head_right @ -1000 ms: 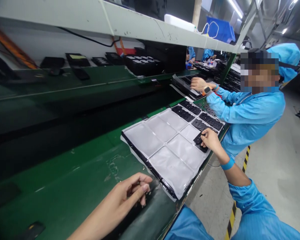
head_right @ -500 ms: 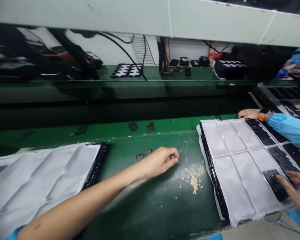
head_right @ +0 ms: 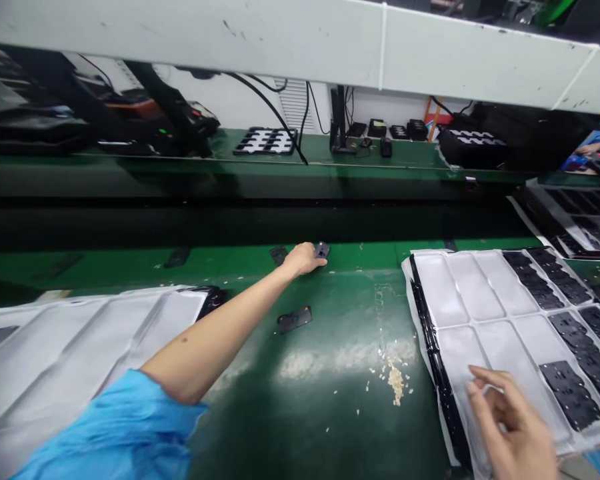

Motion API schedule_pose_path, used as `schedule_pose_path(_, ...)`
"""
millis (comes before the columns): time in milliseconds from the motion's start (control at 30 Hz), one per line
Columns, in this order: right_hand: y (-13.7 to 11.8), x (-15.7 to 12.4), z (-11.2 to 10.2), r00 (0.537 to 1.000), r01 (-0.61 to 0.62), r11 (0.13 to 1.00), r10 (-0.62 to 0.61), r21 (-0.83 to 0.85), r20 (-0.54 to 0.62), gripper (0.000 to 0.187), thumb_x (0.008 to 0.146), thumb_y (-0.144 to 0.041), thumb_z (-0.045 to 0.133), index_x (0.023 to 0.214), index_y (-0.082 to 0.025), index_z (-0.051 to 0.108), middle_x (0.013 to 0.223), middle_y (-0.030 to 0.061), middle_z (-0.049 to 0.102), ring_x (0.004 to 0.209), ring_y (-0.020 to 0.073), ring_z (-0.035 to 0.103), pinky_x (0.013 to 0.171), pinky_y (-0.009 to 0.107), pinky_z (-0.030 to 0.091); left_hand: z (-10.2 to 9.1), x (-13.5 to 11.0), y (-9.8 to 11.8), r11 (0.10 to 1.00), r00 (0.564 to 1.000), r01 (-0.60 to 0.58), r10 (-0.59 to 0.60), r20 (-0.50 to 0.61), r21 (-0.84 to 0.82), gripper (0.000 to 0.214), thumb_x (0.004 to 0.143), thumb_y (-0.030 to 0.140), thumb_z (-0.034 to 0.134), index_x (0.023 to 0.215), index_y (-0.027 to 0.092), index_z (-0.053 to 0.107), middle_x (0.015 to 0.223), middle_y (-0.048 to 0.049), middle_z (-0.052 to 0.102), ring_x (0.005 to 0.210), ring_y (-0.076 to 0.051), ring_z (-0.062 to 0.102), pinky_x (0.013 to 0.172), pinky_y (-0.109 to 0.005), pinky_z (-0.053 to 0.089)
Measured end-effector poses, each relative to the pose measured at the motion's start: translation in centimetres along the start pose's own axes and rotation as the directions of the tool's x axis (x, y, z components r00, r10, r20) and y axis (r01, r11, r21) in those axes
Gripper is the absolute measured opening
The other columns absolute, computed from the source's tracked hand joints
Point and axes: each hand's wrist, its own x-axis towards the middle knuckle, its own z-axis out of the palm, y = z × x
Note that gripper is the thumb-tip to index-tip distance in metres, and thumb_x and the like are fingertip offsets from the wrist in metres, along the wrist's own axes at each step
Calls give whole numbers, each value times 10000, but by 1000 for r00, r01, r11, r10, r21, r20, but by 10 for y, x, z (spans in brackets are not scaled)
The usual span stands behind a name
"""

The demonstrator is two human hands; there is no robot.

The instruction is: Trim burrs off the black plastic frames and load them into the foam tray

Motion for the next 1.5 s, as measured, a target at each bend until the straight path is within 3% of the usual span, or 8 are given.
schedule_pose_path(100,-36,-11,40,997,27,986,-39,165,69,271,954,-454,709,1083,-220,751,889,95,710,637,205,660,550,282,572,3,-40,7,977,980,-193,196,29,-94,180,1009,259,641,1146,147,673,1027,-82,747,897,-209,734,843,-357,584)
schedule_pose_path(233,-80,-5,91,996,18,953,-44,303,79,341,1004,-422,650,1260,-201,695,1043,117,686,663,174,616,602,285,572,6,-125,9,884,889,-407,441,123,-228,149,988,300,570,896,205,638,686,17,669,630,-181,687,634,-265,483)
schedule_pose_path(367,-110,6,119,965,-25,911,-86,412,249,405,1037,-422,580,1381,-211,628,1038,91,691,637,152,571,605,276,543,10,-199,0,785,814,-535,578,58,-311,306,996,332,489,719,218,550,697,6,616,628,-172,591,610,-278,400)
schedule_pose_path(500,-119,1,123,894,-62,870,-169,488,415,331,1070,-421,519,1177,-197,739,734,10,596,571,143,496,599,268,505,21,-235,-14,756,828,-528,560,-36,-386,314,1041,325,432,781,226,578,784,-8,619,694,-179,574,670,-289,433)
schedule_pose_path(767,-114,-8,122,887,-66,847,-192,528,420,397,1107,-440,440,1092,-192,750,782,25,617,566,140,473,544,267,410,42,-248,-25,711,818,-541,568,-87,-449,231,1073,286,390,917,253,557,840,7,608,702,-176,593,670,-287,460)
schedule_pose_path(933,-111,-6,127,870,-12,841,-258,541,419,383,1123,-375,401,1061,-200,736,950,65,660,633,147,519,591,271,448,47,-246,-27,719,825,-523,562,-61,-457,222,1080,294,367,894,255,482,843,12,598,690,-175,590,652,-288,447)
schedule_pose_path(1300,-113,6,115,814,93,831,-381,548,439,295,1098,-283,445,1022,-202,718,959,74,687,871,212,643,834,334,504,50,-243,-27,755,815,-529,579,17,-387,256,1099,317,301,906,254,457,843,5,587,679,-187,583,629,-316,425)
schedule_pose_path(1500,-106,4,112,814,80,855,-353,513,461,320,1110,-284,412,1033,-198,710,900,50,647,759,182,596,795,327,500,51,-249,-25,756,801,-563,599,6,-333,243,1099,280,301,910,250,452,847,8,582,657,-180,577,617,-312,420)
